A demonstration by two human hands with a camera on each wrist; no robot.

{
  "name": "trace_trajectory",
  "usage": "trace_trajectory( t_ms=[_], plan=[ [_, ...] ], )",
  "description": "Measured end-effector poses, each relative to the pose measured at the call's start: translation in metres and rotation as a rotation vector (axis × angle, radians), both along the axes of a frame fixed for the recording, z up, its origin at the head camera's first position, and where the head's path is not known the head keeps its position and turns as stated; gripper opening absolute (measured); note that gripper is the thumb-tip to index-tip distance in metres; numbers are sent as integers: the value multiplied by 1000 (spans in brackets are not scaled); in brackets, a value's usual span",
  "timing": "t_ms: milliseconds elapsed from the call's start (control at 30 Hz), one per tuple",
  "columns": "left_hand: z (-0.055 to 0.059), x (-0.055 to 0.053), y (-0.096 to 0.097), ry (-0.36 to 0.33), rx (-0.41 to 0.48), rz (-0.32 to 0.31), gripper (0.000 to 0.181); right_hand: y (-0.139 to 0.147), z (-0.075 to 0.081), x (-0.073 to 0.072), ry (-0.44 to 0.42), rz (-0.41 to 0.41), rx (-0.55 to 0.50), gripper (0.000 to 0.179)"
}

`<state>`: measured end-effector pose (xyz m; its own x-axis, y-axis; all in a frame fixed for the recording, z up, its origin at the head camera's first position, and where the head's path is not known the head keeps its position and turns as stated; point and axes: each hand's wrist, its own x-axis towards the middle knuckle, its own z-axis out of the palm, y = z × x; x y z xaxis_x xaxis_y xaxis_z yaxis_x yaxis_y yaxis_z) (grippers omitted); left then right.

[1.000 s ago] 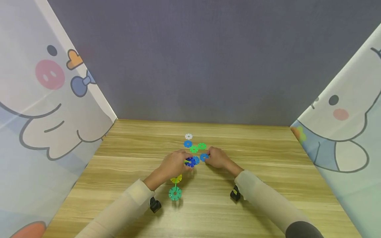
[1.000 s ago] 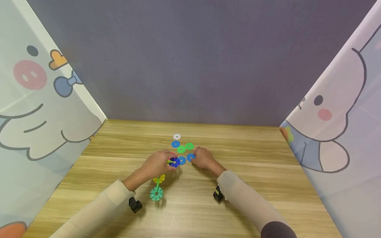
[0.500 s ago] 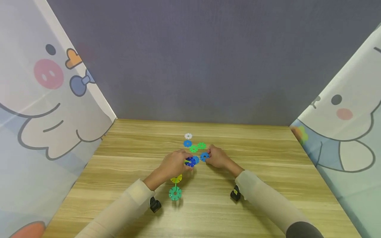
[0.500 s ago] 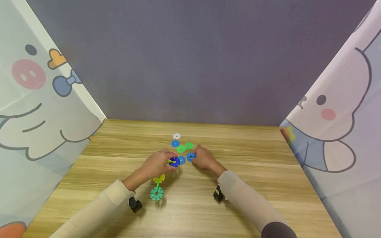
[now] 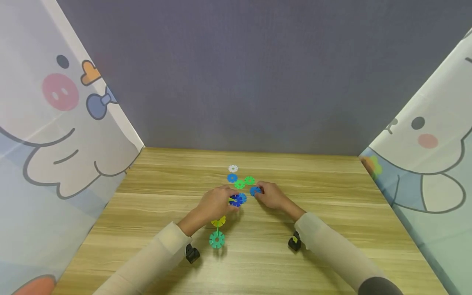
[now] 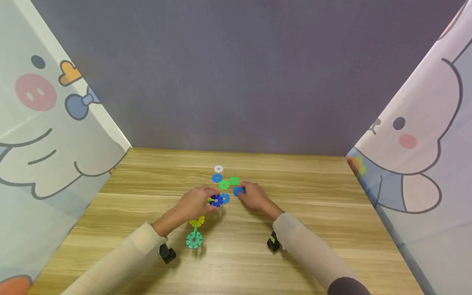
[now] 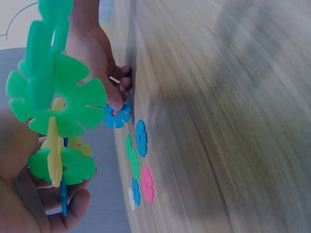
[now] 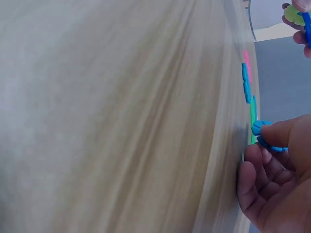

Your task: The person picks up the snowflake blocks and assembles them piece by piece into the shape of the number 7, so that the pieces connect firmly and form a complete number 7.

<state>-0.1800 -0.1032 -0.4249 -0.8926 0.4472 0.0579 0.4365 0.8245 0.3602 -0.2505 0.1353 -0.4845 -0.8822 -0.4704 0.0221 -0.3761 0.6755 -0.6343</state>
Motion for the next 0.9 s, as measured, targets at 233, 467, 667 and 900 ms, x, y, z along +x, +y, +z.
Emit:
trace_trajectory(
  t_ms=[233,467,667,900],
  plan=[
    [-1,0,-2,21,12,-8,53,3,8,3,20,19,-28,6],
    [1,-1,-2,19,5,-10,53,0,17,10,19,50,-39,11],
    [1,-1,-2,11,12,-9,53,-1,23,17,38,114,-63,6],
    [1,-3,-1,17,10,0,53,-2,23,22,68,169,-60,7]
  ],
)
